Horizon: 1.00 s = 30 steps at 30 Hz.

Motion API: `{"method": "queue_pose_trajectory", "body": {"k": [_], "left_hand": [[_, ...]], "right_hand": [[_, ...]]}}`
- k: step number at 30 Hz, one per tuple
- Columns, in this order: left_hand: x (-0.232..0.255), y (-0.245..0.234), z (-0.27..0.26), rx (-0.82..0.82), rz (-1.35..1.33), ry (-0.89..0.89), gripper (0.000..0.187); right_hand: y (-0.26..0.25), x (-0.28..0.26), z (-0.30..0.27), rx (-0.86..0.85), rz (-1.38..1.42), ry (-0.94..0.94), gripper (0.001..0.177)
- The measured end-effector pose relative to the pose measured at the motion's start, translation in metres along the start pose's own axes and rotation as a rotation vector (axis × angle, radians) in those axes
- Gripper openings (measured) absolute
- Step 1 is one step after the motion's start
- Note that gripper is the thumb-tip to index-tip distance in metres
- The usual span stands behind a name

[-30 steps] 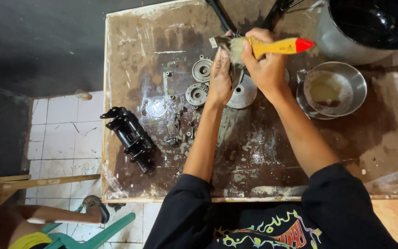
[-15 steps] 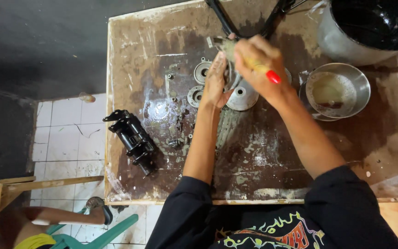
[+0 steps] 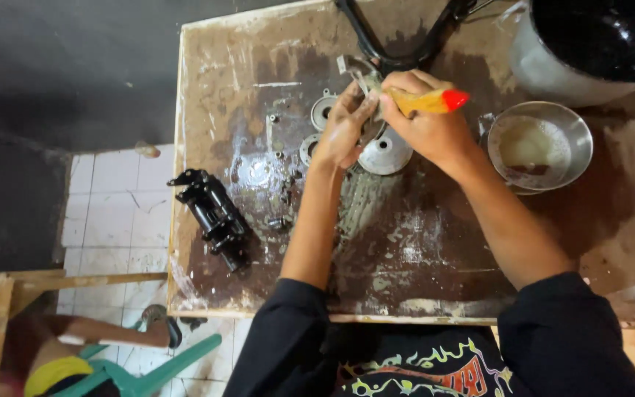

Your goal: The person scrubs a curved metal part with a brush dipped in a soapy solution, then wipes it with a cloth. They continue to scrub and wipe the part repeatedly, handling it with both hands to clean different surfaces.

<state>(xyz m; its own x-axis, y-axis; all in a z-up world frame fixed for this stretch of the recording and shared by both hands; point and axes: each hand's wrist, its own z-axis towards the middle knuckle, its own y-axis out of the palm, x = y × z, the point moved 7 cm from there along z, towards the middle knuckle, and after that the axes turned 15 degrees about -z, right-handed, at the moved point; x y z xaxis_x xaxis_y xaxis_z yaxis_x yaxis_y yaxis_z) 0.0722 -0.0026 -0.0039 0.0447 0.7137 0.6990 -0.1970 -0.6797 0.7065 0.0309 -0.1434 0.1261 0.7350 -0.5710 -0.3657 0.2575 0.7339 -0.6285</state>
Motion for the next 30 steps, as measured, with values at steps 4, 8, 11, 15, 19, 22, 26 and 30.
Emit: {"method": "queue_pose_trajectory", "body": {"k": [4,8,11,15,19,22,26,30], "left_hand": [[0.023,0.036,-0.024,0.074,0.277,-0.113,0.031],[0.017,0.053,-0.027,0.195,-0.124,-0.225,0.026],[-0.002,0.030,-0.019,0.042,0.169,-0.124,0.037],[0.002,0.049,-0.033,-0.061,0.557,-0.182,0.067],[0.006,0.057,-0.038,-0.104,0.557,-0.209,0.071],[0.010,0.046,-0.030,-0.060,0.452,-0.059,0.059],[-0.003,0.031,-0.034,-0.045,0.496,-0.105,0.060],[-0.008,0.039,-0.038,-0.204,0.649,-0.125,0.077]], "right_hand": [[-0.006,0.039,-0.018,-0.070,0.259,0.112,0.010],[-0.019,0.052,-0.027,0.140,0.354,0.190,0.014],[-0.015,0.035,-0.035,0.160,0.318,0.076,0.014],[-0.005,0.064,-0.026,0.246,0.340,0.127,0.012],[-0.013,0.053,-0.022,0.224,0.551,0.304,0.016],[-0.029,-0.008,-0.025,0.193,0.038,-0.152,0.009],[-0.006,0.016,-0.009,0.039,0.306,-0.131,0.010],[-0.002,0.063,0.016,0.110,0.407,0.319,0.009]]}}
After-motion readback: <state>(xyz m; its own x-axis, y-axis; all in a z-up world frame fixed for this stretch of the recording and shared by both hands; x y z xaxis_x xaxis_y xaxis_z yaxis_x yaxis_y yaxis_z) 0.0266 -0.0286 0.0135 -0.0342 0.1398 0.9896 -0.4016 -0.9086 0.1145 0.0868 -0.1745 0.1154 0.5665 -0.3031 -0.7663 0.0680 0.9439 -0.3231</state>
